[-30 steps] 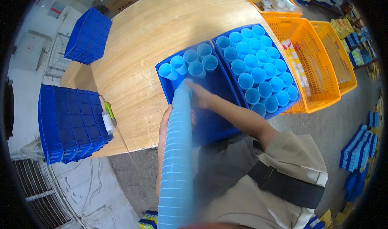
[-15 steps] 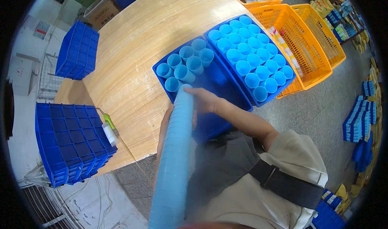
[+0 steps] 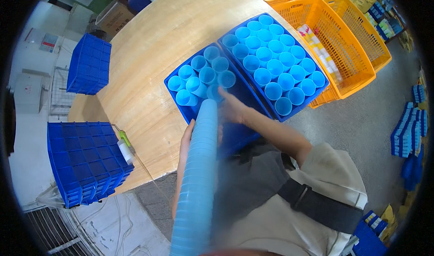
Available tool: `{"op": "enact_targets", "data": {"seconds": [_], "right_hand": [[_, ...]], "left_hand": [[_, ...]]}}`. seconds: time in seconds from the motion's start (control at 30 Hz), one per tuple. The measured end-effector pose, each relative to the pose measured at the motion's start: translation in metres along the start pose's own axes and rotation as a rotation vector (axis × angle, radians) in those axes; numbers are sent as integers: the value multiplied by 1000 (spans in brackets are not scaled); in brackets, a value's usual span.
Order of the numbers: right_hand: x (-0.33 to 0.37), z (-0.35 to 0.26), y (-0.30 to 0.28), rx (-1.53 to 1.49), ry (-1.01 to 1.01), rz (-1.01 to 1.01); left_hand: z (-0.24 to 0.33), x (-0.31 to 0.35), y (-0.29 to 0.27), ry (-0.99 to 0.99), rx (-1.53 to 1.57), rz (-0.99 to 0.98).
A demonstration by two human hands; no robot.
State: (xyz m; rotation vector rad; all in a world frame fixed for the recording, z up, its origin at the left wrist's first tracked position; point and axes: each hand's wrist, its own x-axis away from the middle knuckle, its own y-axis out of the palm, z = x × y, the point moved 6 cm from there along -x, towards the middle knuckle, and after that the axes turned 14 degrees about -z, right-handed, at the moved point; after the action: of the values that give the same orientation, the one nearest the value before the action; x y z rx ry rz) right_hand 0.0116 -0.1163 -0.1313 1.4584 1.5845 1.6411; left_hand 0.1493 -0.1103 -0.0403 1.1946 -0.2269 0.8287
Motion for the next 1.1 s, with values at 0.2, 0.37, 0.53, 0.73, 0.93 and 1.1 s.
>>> {"op": "enact_targets", "data": {"seconds": [0.2,0.37,0.53,0.73,0.93,1.1], "right_hand": [[-17,20,10,307,28,-253],[-16,34,-3,190,116,-206],[-3,46,-17,24,157,-53],[13,30,-4,114,233,-203],[54,17,-18,-212,92,202],[52,15,-7,142,26,-45]], "left_hand": [[-12,11,5,13,96,57],[-27,23,-2,43,178,100],[-46,33,-2,-60,290,143],[-41,24,-3,-44,-31,66],[-55,13,3,-98,189,-57],[-58,18,9,-87,120,23]]}}
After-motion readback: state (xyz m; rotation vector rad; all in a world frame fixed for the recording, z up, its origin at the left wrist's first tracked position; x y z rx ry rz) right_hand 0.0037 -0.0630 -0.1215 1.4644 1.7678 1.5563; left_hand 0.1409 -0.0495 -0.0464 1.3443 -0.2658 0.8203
